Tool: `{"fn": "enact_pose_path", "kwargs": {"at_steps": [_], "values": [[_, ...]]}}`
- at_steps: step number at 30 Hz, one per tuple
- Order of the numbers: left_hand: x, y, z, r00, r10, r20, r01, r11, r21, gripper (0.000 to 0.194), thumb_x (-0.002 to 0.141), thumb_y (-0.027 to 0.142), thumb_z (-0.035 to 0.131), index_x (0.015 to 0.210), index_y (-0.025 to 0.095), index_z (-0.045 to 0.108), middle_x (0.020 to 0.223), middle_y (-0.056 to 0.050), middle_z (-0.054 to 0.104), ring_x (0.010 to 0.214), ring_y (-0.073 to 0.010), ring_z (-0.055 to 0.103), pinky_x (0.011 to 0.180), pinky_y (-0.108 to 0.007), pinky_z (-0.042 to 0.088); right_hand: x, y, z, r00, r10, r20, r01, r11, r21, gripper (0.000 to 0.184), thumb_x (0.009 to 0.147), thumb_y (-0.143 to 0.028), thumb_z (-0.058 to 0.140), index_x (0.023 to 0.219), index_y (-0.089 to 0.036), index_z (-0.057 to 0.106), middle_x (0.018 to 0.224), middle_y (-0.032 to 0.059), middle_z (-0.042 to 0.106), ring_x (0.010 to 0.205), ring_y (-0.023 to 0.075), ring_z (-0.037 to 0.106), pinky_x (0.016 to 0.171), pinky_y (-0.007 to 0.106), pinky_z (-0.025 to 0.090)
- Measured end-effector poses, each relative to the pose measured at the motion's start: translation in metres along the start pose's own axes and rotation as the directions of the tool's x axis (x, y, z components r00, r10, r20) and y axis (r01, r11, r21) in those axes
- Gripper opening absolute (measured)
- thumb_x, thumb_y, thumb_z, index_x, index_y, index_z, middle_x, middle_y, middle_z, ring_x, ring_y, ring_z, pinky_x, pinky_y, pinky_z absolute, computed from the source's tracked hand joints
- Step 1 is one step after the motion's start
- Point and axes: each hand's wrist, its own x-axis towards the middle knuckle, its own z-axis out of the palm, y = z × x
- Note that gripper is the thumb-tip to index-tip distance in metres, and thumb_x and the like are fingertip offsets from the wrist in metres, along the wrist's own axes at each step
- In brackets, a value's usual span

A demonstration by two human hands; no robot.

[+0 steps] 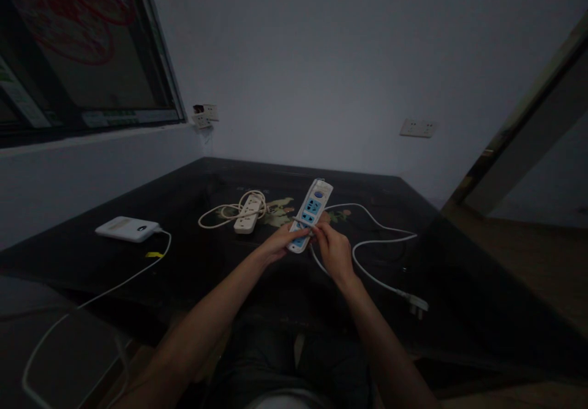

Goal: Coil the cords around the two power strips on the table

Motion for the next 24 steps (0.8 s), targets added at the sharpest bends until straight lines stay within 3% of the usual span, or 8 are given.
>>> {"fn": "enact_pose_path", "kwargs": {"at_steps": [4, 11, 15, 21, 24], "values": [[-0.002, 0.0, -0.002, 0.999, -0.043, 0.023, 0.042, 0.998, 0.045, 0.054, 0.063, 0.037, 0.081, 0.108, 0.018, 0.058, 0.096, -0.008, 0.069, 0.074, -0.0206, 0.067, 0.061, -0.035, 0.056, 0.002, -0.002, -0.003, 1.0, 0.014, 0.009, -0.014, 1.0, -0.024, 0.024, 0.095, -0.03, 0.04, 0.094, -0.022, 0.064, 0.081, 0.0038, 0.072, 0.075, 0.0195, 0.067, 0.062, 0.023, 0.038], [0.003, -0.003, -0.002, 0.997, 0.014, -0.079, -0.001, 0.988, 0.156, 0.051, 0.064, 0.04, 0.08, 0.103, 0.015, 0.059, 0.075, -0.004, 0.066, 0.057, -0.0142, 0.061, 0.049, -0.023, 0.049, 0.006, -0.005, -0.01, 0.998, -0.006, 0.064, 0.009, 0.999, -0.041, 0.024, 0.094, -0.03, 0.044, 0.094, -0.022, 0.067, 0.085, 0.0047, 0.073, 0.078, 0.0191, 0.068, 0.063, 0.023, 0.04], [0.006, -0.005, -0.003, 0.988, 0.036, -0.153, -0.01, 0.986, 0.166, 0.05, 0.059, 0.036, 0.082, 0.098, 0.014, 0.061, 0.072, -0.002, 0.065, 0.056, -0.0129, 0.059, 0.05, -0.023, 0.047, 0.004, -0.017, -0.01, 0.99, -0.079, 0.12, 0.089, 0.993, -0.08, 0.023, 0.094, -0.027, 0.045, 0.094, -0.021, 0.067, 0.09, 0.0055, 0.074, 0.086, 0.0189, 0.068, 0.071, 0.023, 0.041], [0.01, -0.005, -0.005, 0.989, 0.111, -0.1, -0.094, 0.982, 0.164, 0.042, 0.06, 0.032, 0.079, 0.095, 0.012, 0.066, 0.08, -0.004, 0.069, 0.066, -0.0136, 0.062, 0.059, -0.022, 0.047, -0.002, -0.038, -0.004, 0.951, -0.167, 0.261, 0.229, 0.946, -0.228, 0.023, 0.095, -0.027, 0.043, 0.104, -0.023, 0.065, 0.096, 0.0063, 0.074, 0.084, 0.0192, 0.068, 0.067, 0.023, 0.041], [0.011, -0.005, -0.004, 0.988, 0.122, -0.098, -0.103, 0.978, 0.18, 0.042, 0.061, 0.034, 0.079, 0.095, 0.012, 0.067, 0.082, -0.005, 0.069, 0.067, -0.0136, 0.061, 0.06, -0.022, 0.047, 0.002, -0.041, -0.005, 0.955, -0.174, 0.24, 0.234, 0.94, -0.25, 0.023, 0.095, -0.027, 0.043, 0.098, -0.023, 0.065, 0.091, 0.0065, 0.074, 0.082, 0.0193, 0.068, 0.065, 0.024, 0.04]]}}
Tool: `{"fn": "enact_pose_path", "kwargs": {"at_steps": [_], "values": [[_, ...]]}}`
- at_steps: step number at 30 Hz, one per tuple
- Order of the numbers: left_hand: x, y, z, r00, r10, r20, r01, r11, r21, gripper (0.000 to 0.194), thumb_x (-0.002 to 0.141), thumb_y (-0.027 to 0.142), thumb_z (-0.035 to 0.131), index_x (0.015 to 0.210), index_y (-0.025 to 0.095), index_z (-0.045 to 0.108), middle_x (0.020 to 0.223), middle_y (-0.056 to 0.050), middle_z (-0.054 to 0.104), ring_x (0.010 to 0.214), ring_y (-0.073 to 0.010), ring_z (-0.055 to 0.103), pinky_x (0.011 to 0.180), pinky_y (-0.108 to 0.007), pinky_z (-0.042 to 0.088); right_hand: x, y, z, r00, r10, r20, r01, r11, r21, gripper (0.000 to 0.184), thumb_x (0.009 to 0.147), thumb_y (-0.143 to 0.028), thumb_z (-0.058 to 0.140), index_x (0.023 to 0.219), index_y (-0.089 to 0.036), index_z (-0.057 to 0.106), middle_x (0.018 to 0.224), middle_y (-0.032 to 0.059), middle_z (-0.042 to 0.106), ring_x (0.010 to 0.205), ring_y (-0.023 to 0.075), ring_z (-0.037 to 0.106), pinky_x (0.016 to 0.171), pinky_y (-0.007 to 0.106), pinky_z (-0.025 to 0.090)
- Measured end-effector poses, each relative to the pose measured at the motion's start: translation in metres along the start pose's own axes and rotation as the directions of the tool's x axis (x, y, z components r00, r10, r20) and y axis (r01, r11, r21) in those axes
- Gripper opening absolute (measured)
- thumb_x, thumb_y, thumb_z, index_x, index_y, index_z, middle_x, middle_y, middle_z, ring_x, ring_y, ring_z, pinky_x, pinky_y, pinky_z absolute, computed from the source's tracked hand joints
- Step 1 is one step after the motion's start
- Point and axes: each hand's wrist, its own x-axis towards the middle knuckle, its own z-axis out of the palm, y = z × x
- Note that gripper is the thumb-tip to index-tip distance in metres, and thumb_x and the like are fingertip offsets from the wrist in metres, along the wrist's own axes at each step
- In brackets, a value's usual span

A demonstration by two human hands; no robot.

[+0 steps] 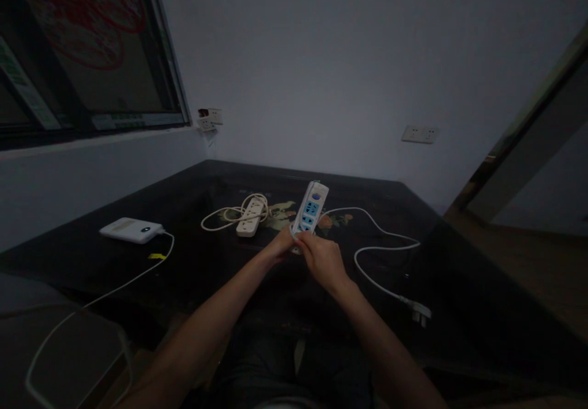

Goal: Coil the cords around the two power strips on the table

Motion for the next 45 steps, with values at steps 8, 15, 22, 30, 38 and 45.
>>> {"fn": "enact_pose_path", "kwargs": {"at_steps": [8, 15, 22, 30, 38, 45], "values": [[-0.002, 0.0, 0.001, 0.997, -0.062, 0.051, 0.063, 0.998, -0.017, 0.056, 0.059, 0.039, 0.083, 0.104, 0.014, 0.062, 0.084, -0.005, 0.068, 0.064, -0.014, 0.062, 0.06, -0.025, 0.048, 0.012, 0.025, -0.014, 0.988, 0.071, -0.139, -0.061, 0.995, 0.077, 0.025, 0.093, -0.028, 0.045, 0.088, -0.022, 0.069, 0.086, 0.0068, 0.073, 0.08, 0.02, 0.066, 0.065, 0.025, 0.038], [-0.004, 0.0, 0.001, 0.992, -0.109, 0.057, 0.111, 0.993, -0.034, 0.052, 0.062, 0.04, 0.081, 0.103, 0.014, 0.062, 0.073, -0.003, 0.066, 0.056, -0.0133, 0.06, 0.049, -0.023, 0.046, 0.006, 0.059, -0.001, 0.989, 0.094, -0.114, -0.07, 0.977, 0.202, 0.026, 0.091, -0.033, 0.049, 0.089, -0.02, 0.071, 0.083, 0.0064, 0.074, 0.072, 0.0193, 0.066, 0.06, 0.024, 0.039], [-0.006, -0.003, 0.001, 0.985, -0.157, 0.073, 0.164, 0.982, -0.096, 0.042, 0.067, 0.034, 0.078, 0.1, 0.014, 0.06, 0.076, -0.005, 0.067, 0.056, -0.0144, 0.062, 0.048, -0.024, 0.049, 0.001, 0.072, 0.014, 0.984, 0.142, -0.107, -0.105, 0.95, 0.295, 0.027, 0.091, -0.038, 0.047, 0.088, -0.022, 0.069, 0.076, 0.0024, 0.071, 0.063, 0.0159, 0.063, 0.057, 0.022, 0.037], [-0.009, -0.001, 0.007, 0.989, -0.14, 0.049, 0.145, 0.983, -0.116, 0.041, 0.071, 0.032, 0.075, 0.103, 0.012, 0.059, 0.076, -0.006, 0.067, 0.055, -0.015, 0.063, 0.047, -0.025, 0.05, -0.002, 0.067, 0.014, 0.979, 0.138, -0.149, -0.087, 0.949, 0.303, 0.029, 0.092, -0.038, 0.045, 0.087, -0.022, 0.068, 0.075, 0.0028, 0.071, 0.066, 0.0162, 0.064, 0.061, 0.022, 0.04], [-0.008, -0.004, 0.005, 0.99, -0.115, 0.087, 0.119, 0.992, -0.042, 0.047, 0.069, 0.037, 0.076, 0.105, 0.013, 0.057, 0.077, -0.006, 0.067, 0.056, -0.0151, 0.063, 0.046, -0.024, 0.049, -0.005, 0.068, 0.016, 0.965, 0.165, -0.203, -0.1, 0.95, 0.296, 0.03, 0.093, -0.038, 0.045, 0.087, -0.021, 0.068, 0.077, 0.004, 0.072, 0.071, 0.0177, 0.065, 0.064, 0.023, 0.041], [-0.008, -0.007, 0.007, 0.98, -0.15, 0.129, 0.148, 0.989, 0.029, 0.052, 0.069, 0.039, 0.076, 0.109, 0.015, 0.054, 0.075, -0.005, 0.068, 0.054, -0.0155, 0.063, 0.045, -0.023, 0.048, -0.004, 0.072, 0.019, 0.927, 0.236, -0.293, -0.126, 0.928, 0.351, 0.029, 0.091, -0.039, 0.047, 0.088, -0.02, 0.069, 0.08, 0.0052, 0.072, 0.071, 0.0183, 0.065, 0.065, 0.024, 0.043]]}}
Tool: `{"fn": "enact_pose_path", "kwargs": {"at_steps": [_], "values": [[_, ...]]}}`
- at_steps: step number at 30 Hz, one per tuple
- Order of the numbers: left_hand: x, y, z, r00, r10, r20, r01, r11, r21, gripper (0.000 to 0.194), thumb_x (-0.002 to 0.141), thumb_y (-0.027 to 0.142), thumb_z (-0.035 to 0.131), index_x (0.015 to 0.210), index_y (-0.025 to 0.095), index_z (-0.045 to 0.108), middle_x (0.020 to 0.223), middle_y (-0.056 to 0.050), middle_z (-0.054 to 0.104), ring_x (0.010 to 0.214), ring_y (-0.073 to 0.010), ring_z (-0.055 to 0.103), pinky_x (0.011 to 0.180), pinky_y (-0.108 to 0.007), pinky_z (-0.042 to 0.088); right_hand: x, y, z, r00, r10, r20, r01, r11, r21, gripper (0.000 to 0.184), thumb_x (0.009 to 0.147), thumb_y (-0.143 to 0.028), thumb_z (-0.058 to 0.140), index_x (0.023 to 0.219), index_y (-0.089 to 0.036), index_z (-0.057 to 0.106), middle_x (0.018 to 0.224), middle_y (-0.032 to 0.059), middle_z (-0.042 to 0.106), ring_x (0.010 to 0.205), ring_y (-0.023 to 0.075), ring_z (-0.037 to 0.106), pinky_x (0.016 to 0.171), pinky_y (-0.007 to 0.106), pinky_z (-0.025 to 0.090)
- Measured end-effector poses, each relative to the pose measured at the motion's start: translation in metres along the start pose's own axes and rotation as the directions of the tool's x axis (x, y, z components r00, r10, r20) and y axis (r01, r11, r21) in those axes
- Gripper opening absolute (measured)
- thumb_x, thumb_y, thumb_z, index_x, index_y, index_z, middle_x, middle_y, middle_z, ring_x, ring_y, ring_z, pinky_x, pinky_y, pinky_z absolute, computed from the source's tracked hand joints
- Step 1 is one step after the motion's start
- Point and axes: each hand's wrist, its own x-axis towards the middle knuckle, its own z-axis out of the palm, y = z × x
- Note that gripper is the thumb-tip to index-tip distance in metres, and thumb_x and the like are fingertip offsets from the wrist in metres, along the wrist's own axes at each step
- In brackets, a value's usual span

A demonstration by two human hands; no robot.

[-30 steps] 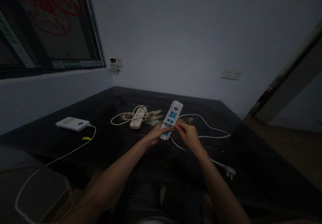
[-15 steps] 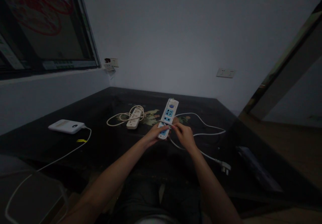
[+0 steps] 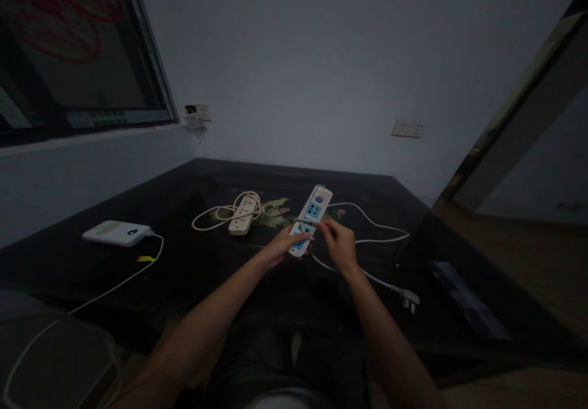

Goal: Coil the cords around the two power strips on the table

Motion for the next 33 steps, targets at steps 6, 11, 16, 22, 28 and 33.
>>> {"fn": "enact_pose_path", "kwargs": {"at_steps": [6, 11, 16, 22, 28, 33], "values": [[0.0, -0.006, 0.004, 0.999, -0.04, 0.023, 0.039, 0.997, 0.074, 0.056, 0.067, 0.039, 0.077, 0.112, 0.015, 0.053, 0.076, -0.006, 0.068, 0.053, -0.0153, 0.063, 0.043, -0.022, 0.046, -0.001, 0.002, -0.003, 0.995, 0.004, -0.097, 0.002, 0.998, 0.058, 0.03, 0.091, -0.039, 0.047, 0.084, -0.019, 0.068, 0.076, 0.005, 0.071, 0.067, 0.0179, 0.063, 0.064, 0.025, 0.043], [0.0, -0.004, 0.006, 1.0, 0.015, -0.012, -0.014, 0.996, 0.083, 0.053, 0.068, 0.038, 0.077, 0.111, 0.016, 0.054, 0.075, -0.004, 0.067, 0.052, -0.0142, 0.062, 0.042, -0.021, 0.045, -0.005, 0.002, 0.001, 0.997, -0.077, -0.026, 0.078, 0.995, 0.056, 0.028, 0.091, -0.037, 0.048, 0.087, -0.019, 0.069, 0.084, 0.007, 0.072, 0.075, 0.0185, 0.066, 0.07, 0.026, 0.046], [0.002, -0.003, 0.004, 0.996, 0.061, -0.071, -0.062, 0.998, 0.0, 0.049, 0.067, 0.037, 0.077, 0.105, 0.016, 0.056, 0.075, -0.002, 0.066, 0.053, -0.0133, 0.061, 0.045, -0.022, 0.047, -0.008, 0.0, 0.004, 0.984, -0.173, 0.031, 0.171, 0.983, 0.064, 0.025, 0.091, -0.032, 0.049, 0.091, -0.019, 0.071, 0.09, 0.0079, 0.074, 0.083, 0.0187, 0.068, 0.077, 0.026, 0.047], [0.002, 0.003, 0.003, 0.981, 0.035, -0.19, -0.052, 0.995, -0.086, 0.039, 0.069, 0.029, 0.075, 0.101, 0.016, 0.056, 0.071, -0.001, 0.066, 0.053, -0.0145, 0.062, 0.044, -0.022, 0.048, -0.007, -0.001, 0.005, 0.967, -0.22, 0.131, 0.218, 0.975, 0.034, 0.024, 0.092, -0.031, 0.05, 0.097, -0.02, 0.071, 0.096, 0.0065, 0.074, 0.088, 0.0171, 0.068, 0.079, 0.024, 0.047], [-0.001, 0.008, 0.005, 0.986, 0.033, -0.165, -0.048, 0.995, -0.086, 0.032, 0.073, 0.027, 0.07, 0.099, 0.015, 0.057, 0.073, -0.003, 0.068, 0.055, -0.0162, 0.064, 0.042, -0.023, 0.05, -0.003, 0.006, 0.006, 0.973, -0.209, 0.1, 0.208, 0.978, 0.02, 0.024, 0.092, -0.031, 0.05, 0.095, -0.018, 0.07, 0.094, 0.0071, 0.074, 0.086, 0.0182, 0.068, 0.076, 0.024, 0.045], [-0.005, 0.009, 0.003, 0.994, 0.04, -0.103, -0.05, 0.994, -0.094, 0.039, 0.07, 0.03, 0.074, 0.101, 0.013, 0.057, 0.073, -0.005, 0.067, 0.054, -0.0159, 0.063, 0.042, -0.024, 0.051, 0.0, 0.007, 0.004, 0.973, -0.15, 0.175, 0.164, 0.984, -0.065, 0.025, 0.094, -0.036, 0.047, 0.093, -0.021, 0.067, 0.084, 0.0036, 0.072, 0.076, 0.0158, 0.065, 0.068, 0.022, 0.04]]}}
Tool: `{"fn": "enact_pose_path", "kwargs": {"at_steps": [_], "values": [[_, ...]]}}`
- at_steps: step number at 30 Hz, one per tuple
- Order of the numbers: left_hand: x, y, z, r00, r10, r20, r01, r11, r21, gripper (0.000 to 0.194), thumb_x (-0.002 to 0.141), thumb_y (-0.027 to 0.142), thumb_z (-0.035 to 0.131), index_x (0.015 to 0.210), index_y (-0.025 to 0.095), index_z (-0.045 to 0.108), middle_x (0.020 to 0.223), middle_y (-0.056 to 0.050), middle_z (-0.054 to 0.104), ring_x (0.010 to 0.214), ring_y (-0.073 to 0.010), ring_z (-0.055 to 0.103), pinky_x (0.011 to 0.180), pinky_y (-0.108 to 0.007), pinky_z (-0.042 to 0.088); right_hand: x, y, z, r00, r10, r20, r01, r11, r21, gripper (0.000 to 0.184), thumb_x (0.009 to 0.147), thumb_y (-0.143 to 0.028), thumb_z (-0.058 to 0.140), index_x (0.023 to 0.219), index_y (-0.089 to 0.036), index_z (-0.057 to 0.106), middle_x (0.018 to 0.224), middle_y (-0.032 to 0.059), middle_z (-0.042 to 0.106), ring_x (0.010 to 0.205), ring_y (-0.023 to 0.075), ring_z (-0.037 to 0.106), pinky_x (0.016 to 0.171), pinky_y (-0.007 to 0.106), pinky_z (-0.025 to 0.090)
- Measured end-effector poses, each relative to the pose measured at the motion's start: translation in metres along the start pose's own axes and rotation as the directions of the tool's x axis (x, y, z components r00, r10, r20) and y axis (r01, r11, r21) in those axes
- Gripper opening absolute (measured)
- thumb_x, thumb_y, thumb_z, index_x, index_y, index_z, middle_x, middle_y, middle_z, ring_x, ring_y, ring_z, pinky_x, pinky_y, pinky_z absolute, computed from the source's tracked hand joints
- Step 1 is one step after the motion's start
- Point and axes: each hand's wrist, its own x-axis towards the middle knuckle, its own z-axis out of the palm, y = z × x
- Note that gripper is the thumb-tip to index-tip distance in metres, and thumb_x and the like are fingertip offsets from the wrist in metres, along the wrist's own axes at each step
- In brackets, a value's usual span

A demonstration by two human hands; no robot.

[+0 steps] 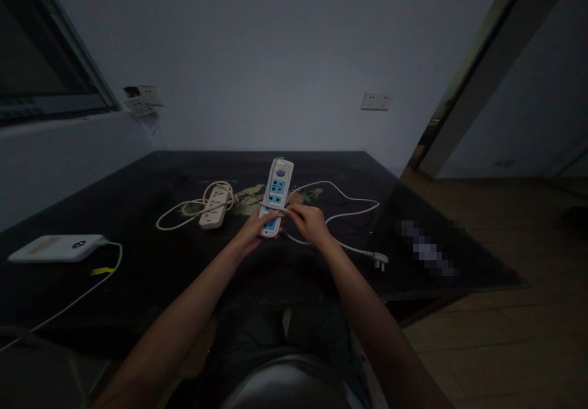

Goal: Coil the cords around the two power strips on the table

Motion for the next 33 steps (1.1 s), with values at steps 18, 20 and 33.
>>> {"fn": "enact_pose_path", "kwargs": {"at_steps": [18, 20, 33], "values": [[0.001, -0.001, 0.0, 0.992, 0.104, 0.068, -0.1, 0.994, -0.051, 0.048, 0.076, 0.054, 0.064, 0.094, 0.009, 0.059, 0.067, -0.008, 0.068, 0.049, -0.0179, 0.063, 0.044, -0.028, 0.051, 0.0, 0.001, -0.006, 0.997, 0.029, 0.076, -0.037, 0.993, 0.112, 0.029, 0.093, -0.039, 0.045, 0.077, -0.019, 0.06, 0.064, -0.0008, 0.057, 0.058, 0.0124, 0.05, 0.057, 0.022, 0.029], [0.0, 0.003, 0.0, 0.989, 0.136, 0.052, -0.132, 0.988, -0.084, 0.048, 0.076, 0.053, 0.064, 0.093, 0.009, 0.06, 0.066, -0.008, 0.068, 0.048, -0.0172, 0.062, 0.046, -0.028, 0.052, 0.0, 0.003, -0.008, 0.997, 0.038, 0.071, -0.052, 0.978, 0.203, 0.031, 0.092, -0.04, 0.045, 0.073, -0.018, 0.057, 0.061, -0.0015, 0.052, 0.057, 0.0116, 0.047, 0.056, 0.023, 0.028], [-0.003, 0.02, -0.006, 0.985, 0.174, -0.004, -0.165, 0.926, -0.339, 0.054, 0.08, 0.056, 0.057, 0.104, 0.007, 0.058, 0.064, -0.007, 0.065, 0.046, -0.015, 0.058, 0.042, -0.023, 0.043, -0.001, 0.019, -0.026, 0.902, 0.071, 0.425, -0.409, 0.45, 0.793, 0.038, 0.081, -0.053, 0.06, 0.066, -0.02, 0.048, 0.04, -0.0107, 0.033, 0.034, 0.0067, 0.034, 0.038, 0.02, 0.027]]}}
